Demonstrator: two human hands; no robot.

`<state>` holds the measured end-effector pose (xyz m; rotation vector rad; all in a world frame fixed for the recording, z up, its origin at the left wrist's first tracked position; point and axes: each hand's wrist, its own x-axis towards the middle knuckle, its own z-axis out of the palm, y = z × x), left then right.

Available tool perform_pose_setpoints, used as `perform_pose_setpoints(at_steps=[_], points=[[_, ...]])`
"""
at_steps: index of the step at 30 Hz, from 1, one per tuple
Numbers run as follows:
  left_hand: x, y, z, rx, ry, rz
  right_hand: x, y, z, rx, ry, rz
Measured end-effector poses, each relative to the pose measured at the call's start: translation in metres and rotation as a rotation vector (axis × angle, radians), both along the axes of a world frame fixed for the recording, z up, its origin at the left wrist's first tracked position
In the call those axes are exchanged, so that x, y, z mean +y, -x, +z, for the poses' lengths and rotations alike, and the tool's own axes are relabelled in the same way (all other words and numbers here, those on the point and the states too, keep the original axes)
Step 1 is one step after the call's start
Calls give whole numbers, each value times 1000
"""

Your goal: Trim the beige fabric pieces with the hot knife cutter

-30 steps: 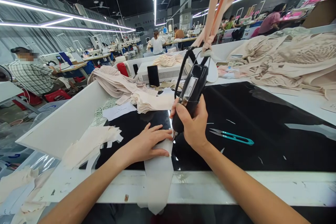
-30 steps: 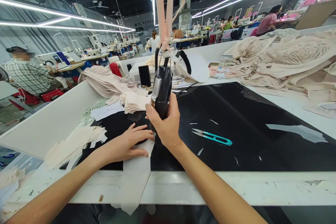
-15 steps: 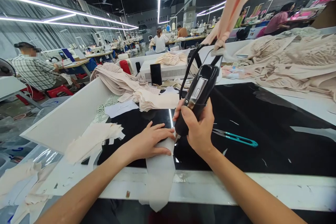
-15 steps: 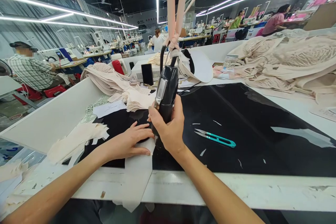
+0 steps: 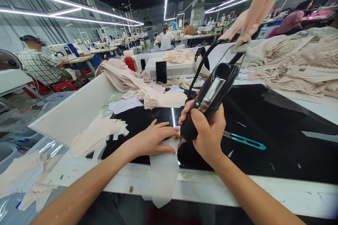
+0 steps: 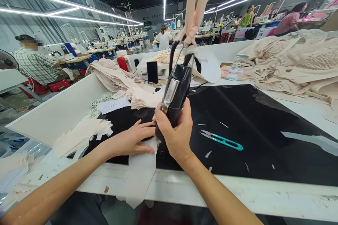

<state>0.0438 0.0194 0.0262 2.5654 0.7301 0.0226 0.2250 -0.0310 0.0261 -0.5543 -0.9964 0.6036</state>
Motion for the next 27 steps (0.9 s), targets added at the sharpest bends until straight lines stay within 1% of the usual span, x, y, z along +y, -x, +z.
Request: perform_pose_setpoints(at_steps=[6,11,14,17,19,21,23,27], points=[[0,-1,1,11,20,-7,-2,2,-2,-2,-6,19],[-1,-2,1,8,4,-3,-3,3,-3,-25,19,1],[0,-2,-2,5,-28,-20,-3,3,-2,-23,24,8],[-4,2,-7,-69,-125,-22,-3,1,2,-2,19,7],[-13,5,-9,-169,-228,34,-4,-3,6,3,14,-9],[-27,8,-10,-230,-335,123,-4,-8,10,-13,19,-20],[-44,9,-12,-195,-420,170,-4,-14,14,-40,40,-10],[-72,3,-20,-38,-506,125,-5,-24,21,-90,102,29]])
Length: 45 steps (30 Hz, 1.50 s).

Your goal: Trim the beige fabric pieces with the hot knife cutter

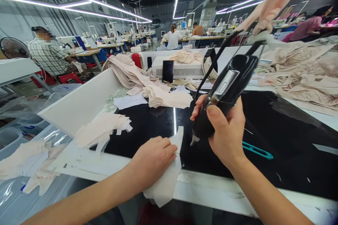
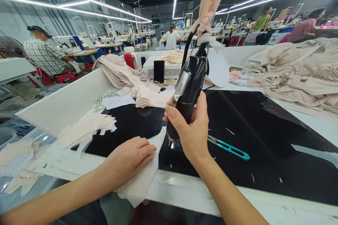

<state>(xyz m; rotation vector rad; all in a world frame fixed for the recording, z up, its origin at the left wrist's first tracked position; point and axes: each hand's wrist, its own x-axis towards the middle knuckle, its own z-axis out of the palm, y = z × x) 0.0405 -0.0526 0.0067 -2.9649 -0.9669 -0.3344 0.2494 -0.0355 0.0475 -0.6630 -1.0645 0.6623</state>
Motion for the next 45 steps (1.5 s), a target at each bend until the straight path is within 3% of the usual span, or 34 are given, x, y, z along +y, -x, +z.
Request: perform_pose_setpoints(at_steps=[5,13,17,21,28,45], points=[[0,3,-10,11,5,1,-4,-8,8,-177,96,-95],[44,39,3,-36,85,-387,-12,-4,7,-120,19,-102],[51,37,-1,-87,88,-325,-14,0,4,-44,26,-72],[58,16,-9,-152,55,-251,-22,4,4,-2,43,-59],[79,-16,-11,-122,75,-287,-36,7,2,7,47,-32],[78,0,-29,-134,52,-307,-42,-4,5,19,104,-93]])
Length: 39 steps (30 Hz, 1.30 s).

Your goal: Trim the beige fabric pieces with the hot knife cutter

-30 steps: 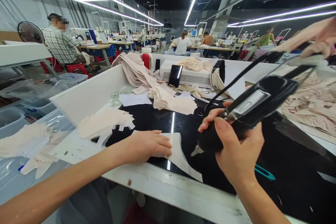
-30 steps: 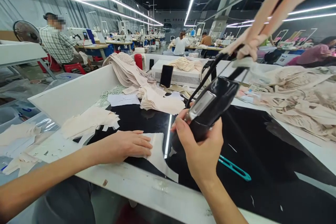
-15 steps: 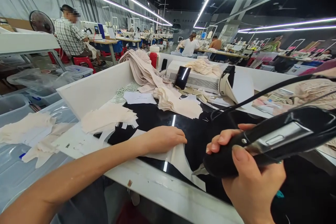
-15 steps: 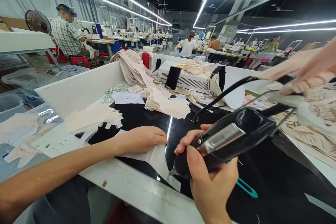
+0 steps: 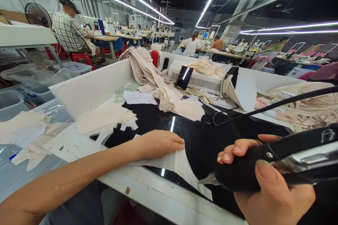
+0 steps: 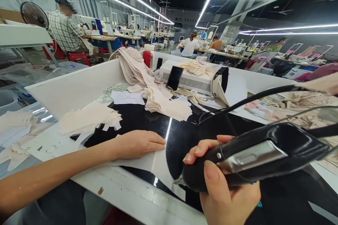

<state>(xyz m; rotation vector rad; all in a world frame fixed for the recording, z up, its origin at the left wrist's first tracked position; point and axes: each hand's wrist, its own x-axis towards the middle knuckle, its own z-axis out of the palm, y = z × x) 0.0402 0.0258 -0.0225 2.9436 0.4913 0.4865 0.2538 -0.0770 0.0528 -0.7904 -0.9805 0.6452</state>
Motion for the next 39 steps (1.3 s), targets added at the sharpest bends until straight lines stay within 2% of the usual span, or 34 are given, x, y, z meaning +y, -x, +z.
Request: perform_pose_setpoints(at_steps=[12,18,25,39], points=[[-4,6,1,-45,-8,-5,10,-1,1,8,-29,18],[-6,9,-3,-28,-11,31,43,8,4,108,-108,-53],[-6,11,-3,-70,12,19,79,18,-6,87,-134,-51],[-7,11,-1,-97,16,3,84,25,-14,62,-153,-12]])
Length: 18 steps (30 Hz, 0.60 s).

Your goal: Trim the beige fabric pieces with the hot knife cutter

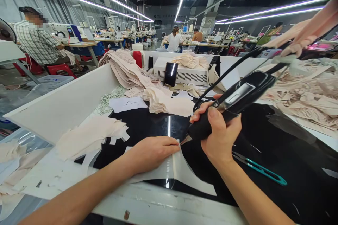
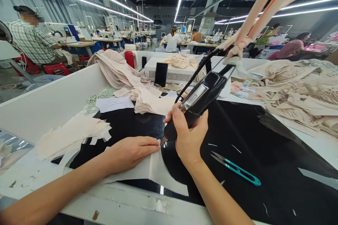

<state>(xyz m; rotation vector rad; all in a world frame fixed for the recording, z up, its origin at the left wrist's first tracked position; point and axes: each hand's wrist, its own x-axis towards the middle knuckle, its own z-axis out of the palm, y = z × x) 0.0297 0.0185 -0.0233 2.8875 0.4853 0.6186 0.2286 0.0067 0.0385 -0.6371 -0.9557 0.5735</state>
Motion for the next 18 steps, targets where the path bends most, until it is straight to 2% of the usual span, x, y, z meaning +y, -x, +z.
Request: perform_pose_setpoints(at_steps=[7,18], points=[[1,0,-2,-7,5,5,1,0,-4,-30,-6,-6],[2,2,-3,24,10,17,-15,-2,4,48,-7,13]])
